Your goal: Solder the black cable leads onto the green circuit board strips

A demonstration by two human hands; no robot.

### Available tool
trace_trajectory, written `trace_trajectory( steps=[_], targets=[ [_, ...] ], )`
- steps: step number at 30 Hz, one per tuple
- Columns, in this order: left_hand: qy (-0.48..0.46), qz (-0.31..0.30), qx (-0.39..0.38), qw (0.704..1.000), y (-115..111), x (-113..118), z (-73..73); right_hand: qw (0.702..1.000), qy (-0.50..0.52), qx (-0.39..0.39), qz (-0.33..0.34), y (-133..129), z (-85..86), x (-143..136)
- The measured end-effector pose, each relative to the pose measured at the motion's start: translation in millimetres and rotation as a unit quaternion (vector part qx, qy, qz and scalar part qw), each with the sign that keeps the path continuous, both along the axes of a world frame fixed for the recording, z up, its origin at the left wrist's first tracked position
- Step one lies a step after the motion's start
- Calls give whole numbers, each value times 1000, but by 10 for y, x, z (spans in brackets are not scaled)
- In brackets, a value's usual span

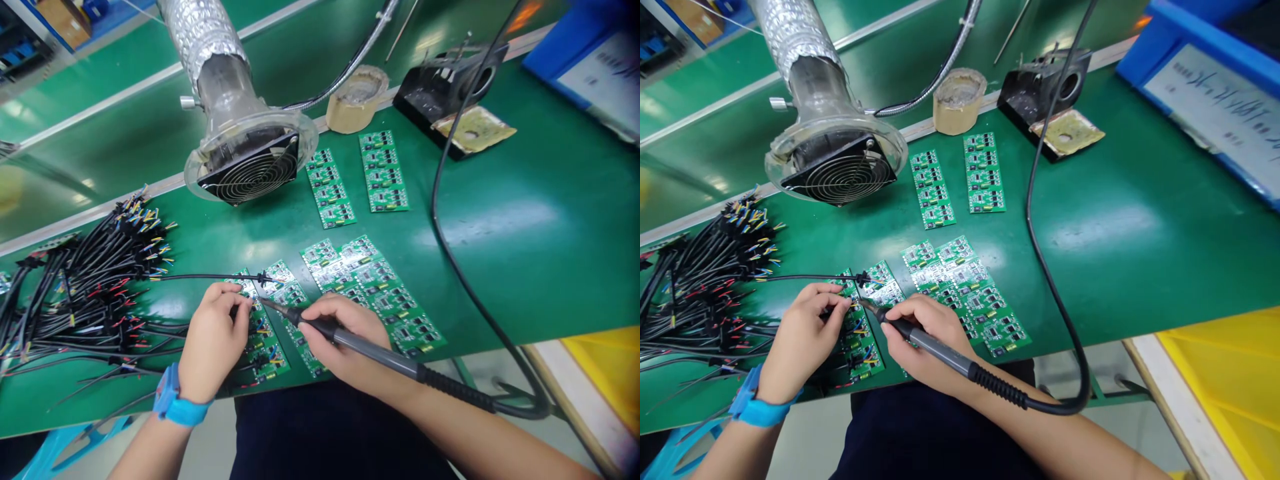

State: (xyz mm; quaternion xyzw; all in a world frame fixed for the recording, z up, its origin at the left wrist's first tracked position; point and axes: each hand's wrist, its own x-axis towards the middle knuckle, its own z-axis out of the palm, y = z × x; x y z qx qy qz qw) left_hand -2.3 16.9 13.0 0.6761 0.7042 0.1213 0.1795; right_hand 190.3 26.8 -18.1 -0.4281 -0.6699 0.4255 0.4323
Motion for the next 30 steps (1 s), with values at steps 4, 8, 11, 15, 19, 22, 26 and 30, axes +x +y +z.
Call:
trace_trajectory(
  steps=[4, 8, 11, 15, 19, 22, 26, 30],
  targets=[
    [16, 1, -21, 1000, 63, 16, 35, 1000, -12, 20, 6, 9, 1, -8],
    [11, -5, -35, 999, 93, 9, 57, 999, -13, 28, 17, 19, 0, -8],
    [8, -9, -49, 999, 111, -8, 57, 999, -10, 31, 20, 25, -6, -9],
    [11, -9, -65, 998, 137, -26, 55, 999, -16, 26, 15, 32, -10, -15],
    [14, -3, -69, 998, 147, -15, 61, 999, -25, 29, 31, 37, -16, -23],
    [23, 7, -70, 997, 143, 2, 62, 998, -33, 28, 38, 34, -20, -25],
    [35, 18, -74, 996, 141, 15, 61, 1000, -11, 20, 16, 15, -1, -5],
    [44, 11, -86, 995, 162, 14, 72, 998, 49, 15, -25, -7, 41, 44]
  ],
)
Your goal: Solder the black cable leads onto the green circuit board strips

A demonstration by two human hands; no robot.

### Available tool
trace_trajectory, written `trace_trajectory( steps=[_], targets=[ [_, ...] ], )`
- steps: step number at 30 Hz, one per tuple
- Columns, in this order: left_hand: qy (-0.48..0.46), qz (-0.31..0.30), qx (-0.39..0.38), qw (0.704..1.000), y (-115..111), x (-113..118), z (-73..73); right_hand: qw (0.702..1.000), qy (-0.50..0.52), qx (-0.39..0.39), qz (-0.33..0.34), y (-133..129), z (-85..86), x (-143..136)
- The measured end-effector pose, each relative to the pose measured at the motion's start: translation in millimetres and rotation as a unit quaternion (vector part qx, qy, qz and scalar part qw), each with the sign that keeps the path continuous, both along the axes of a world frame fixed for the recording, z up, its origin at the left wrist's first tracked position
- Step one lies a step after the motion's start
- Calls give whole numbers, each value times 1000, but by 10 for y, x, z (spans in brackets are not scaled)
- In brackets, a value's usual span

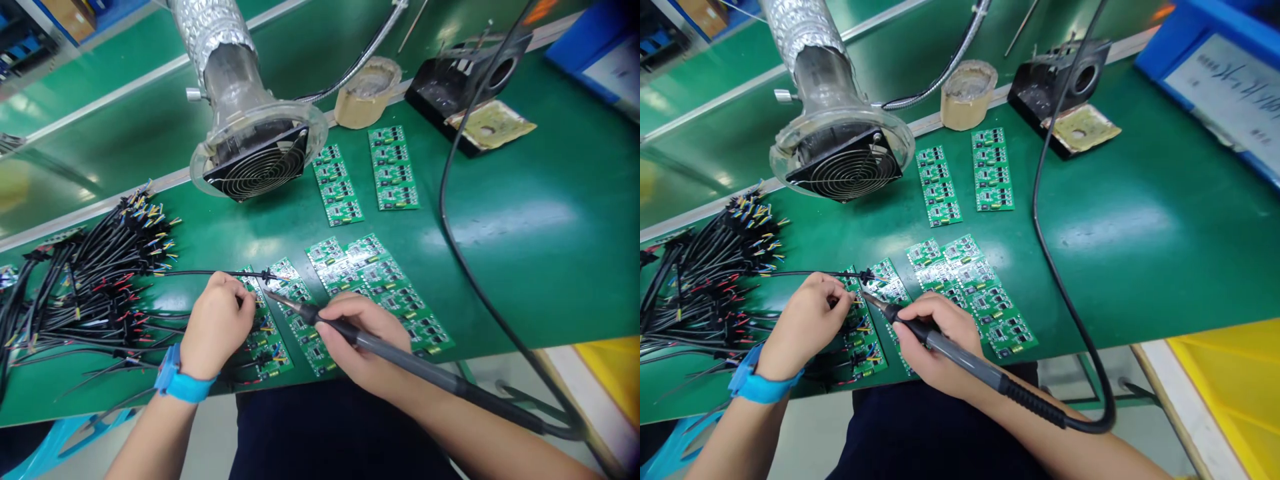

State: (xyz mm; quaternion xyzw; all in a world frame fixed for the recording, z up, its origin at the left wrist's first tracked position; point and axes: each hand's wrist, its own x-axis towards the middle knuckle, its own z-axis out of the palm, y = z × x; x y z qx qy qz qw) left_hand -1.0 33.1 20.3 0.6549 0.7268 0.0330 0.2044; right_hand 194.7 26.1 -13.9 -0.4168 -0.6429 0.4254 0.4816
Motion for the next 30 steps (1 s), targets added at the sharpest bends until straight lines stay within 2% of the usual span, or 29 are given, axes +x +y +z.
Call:
trace_trajectory(
  steps=[7, 11, 13, 15, 17, 19, 21, 25, 27, 30],
  targets=[
    [-5, -26, -11, 1000, 91, -39, 44, 996, 76, 25, -46, -11, 14, 72],
    [16, -20, -19, 1000, 81, -66, 75, 990, 115, 23, -74, -23, -22, 78],
    [44, -12, -5, 999, 56, -53, 96, 986, 136, 18, -90, -31, -55, 74],
    [87, -15, 45, 995, 44, -19, 108, 982, 152, 6, -109, -37, -96, 67],
    [104, -64, 117, 986, 67, 23, 96, 979, 161, -7, -124, -41, -133, 57],
    [82, -149, 164, 972, 131, 54, 52, 978, 162, -10, -131, -43, -157, 48],
    [50, -215, 165, 961, 222, 64, -14, 980, 155, -6, -126, -44, -163, 41],
    [24, -279, 103, 955, 356, 23, -78, 983, 143, 5, -117, -46, -131, 38],
    [22, -306, 112, 945, 350, -29, -3, 983, 138, 5, -123, -35, -92, 37],
    [36, -277, 226, 933, 264, -138, 253, 985, 125, -12, -120, 19, 11, 14]
  ],
)
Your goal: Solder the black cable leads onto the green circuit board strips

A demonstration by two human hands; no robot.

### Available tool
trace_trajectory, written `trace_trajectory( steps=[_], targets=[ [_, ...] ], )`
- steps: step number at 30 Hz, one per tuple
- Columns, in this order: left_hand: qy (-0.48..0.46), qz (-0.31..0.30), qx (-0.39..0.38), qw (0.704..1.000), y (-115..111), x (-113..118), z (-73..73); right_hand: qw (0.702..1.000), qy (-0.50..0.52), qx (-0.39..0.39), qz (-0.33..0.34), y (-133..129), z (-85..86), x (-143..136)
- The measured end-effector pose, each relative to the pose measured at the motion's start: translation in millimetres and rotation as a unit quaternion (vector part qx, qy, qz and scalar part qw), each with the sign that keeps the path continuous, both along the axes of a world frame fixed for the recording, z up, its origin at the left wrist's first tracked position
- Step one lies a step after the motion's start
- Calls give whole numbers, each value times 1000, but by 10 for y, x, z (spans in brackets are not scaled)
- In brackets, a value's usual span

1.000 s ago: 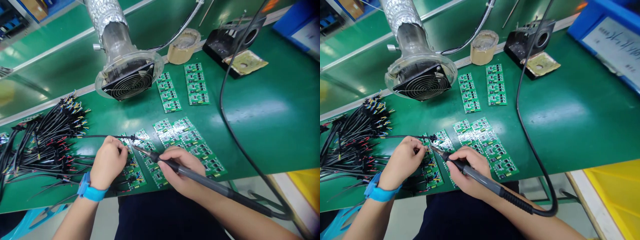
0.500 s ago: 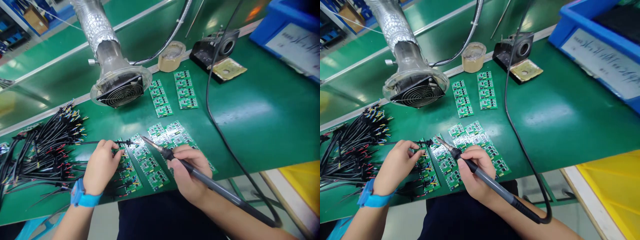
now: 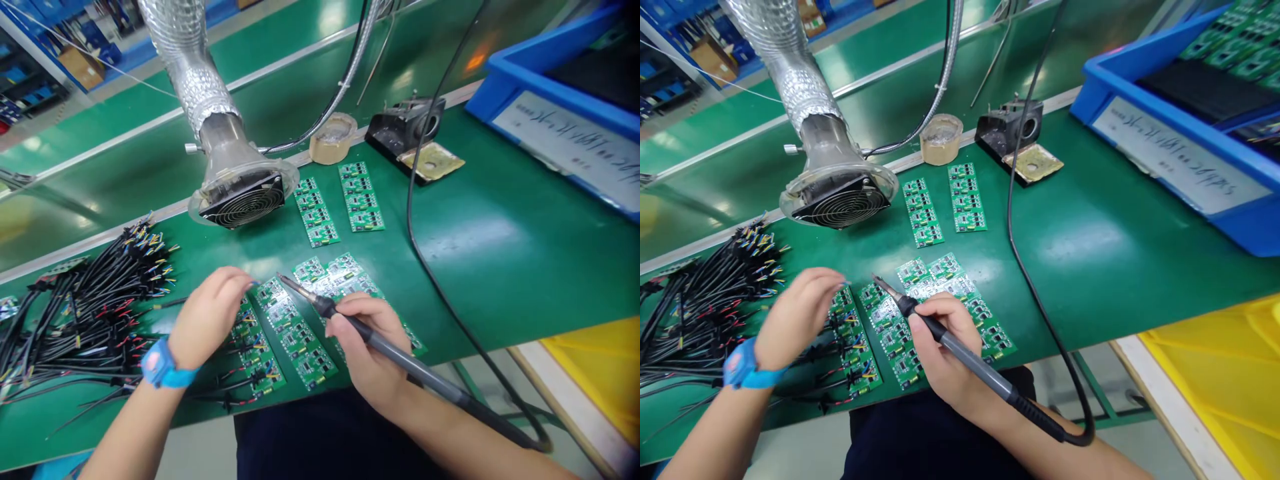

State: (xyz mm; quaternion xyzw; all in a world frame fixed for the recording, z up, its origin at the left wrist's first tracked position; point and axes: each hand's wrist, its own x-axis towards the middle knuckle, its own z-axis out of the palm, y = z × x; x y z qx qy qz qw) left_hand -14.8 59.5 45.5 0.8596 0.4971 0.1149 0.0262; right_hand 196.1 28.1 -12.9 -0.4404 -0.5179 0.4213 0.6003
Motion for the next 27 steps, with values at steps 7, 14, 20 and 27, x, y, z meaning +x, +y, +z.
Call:
trace_trajectory(
  steps=[7, 14, 20, 27],
  targets=[
    [-9, 104, 31, 994, -107, -77, 141, 995, -53, -52, 67, 184, 128, -187],
    [-116, 152, -109, 976, -144, -69, -425, 975, -103, -141, 136, 217, 50, -252],
    [-138, 170, -106, 970, -166, -101, -433, 969, -129, -158, 137, 229, 88, -254],
    [-139, 182, -112, 967, -170, -107, -447, 968, -127, -161, 147, 231, 58, -271]
  ],
)
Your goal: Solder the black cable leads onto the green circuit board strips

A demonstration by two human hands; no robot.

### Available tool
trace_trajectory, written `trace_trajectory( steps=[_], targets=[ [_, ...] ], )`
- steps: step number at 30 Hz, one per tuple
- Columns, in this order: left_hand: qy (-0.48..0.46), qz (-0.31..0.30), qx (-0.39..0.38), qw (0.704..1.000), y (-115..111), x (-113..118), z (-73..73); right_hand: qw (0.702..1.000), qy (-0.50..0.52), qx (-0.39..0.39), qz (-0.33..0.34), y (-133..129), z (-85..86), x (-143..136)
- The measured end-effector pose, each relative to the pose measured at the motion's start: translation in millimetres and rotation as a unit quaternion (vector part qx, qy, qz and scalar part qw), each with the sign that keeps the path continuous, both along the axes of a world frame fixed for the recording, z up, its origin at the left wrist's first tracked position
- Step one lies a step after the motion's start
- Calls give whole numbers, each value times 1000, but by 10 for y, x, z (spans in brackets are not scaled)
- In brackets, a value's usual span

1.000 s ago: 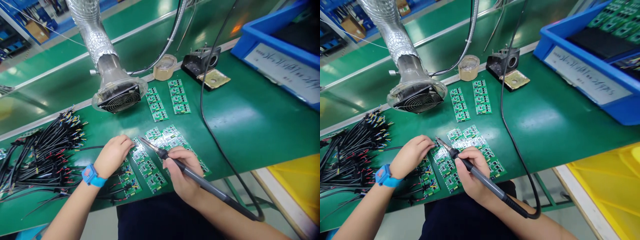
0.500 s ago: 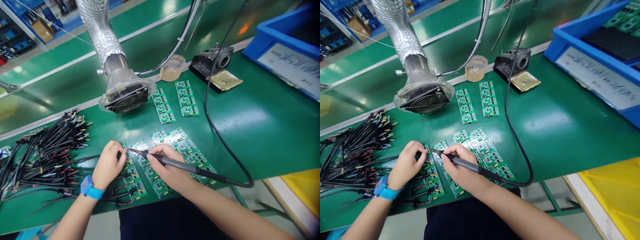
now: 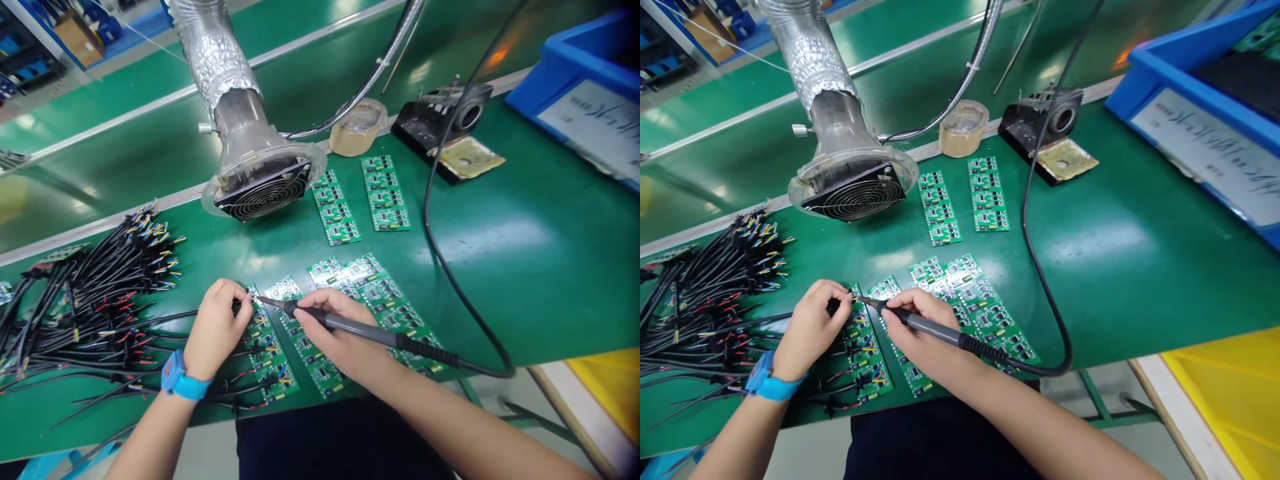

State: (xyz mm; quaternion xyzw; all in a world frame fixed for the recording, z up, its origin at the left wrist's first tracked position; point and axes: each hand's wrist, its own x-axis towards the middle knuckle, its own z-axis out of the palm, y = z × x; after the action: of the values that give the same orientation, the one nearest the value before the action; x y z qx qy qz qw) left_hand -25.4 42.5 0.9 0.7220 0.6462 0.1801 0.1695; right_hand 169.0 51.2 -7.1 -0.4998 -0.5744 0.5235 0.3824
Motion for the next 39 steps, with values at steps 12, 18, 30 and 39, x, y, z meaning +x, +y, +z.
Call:
trace_trajectory(
  steps=[12, 18, 30, 39],
  targets=[
    [-5, 15, -10, 1000, -14, 22, -10, 1000, -13, 19, -15, -15, 12, 13],
    [-1, 16, -10, 1000, -24, 27, -18, 998, -18, 42, -39, 0, 31, 29],
    [8, 57, 10, 998, -43, 73, -42, 997, -66, 29, 0, -4, 8, -1],
    [18, 89, 11, 996, -33, 112, -50, 998, -37, 36, -20, -23, -6, 25]
  ],
)
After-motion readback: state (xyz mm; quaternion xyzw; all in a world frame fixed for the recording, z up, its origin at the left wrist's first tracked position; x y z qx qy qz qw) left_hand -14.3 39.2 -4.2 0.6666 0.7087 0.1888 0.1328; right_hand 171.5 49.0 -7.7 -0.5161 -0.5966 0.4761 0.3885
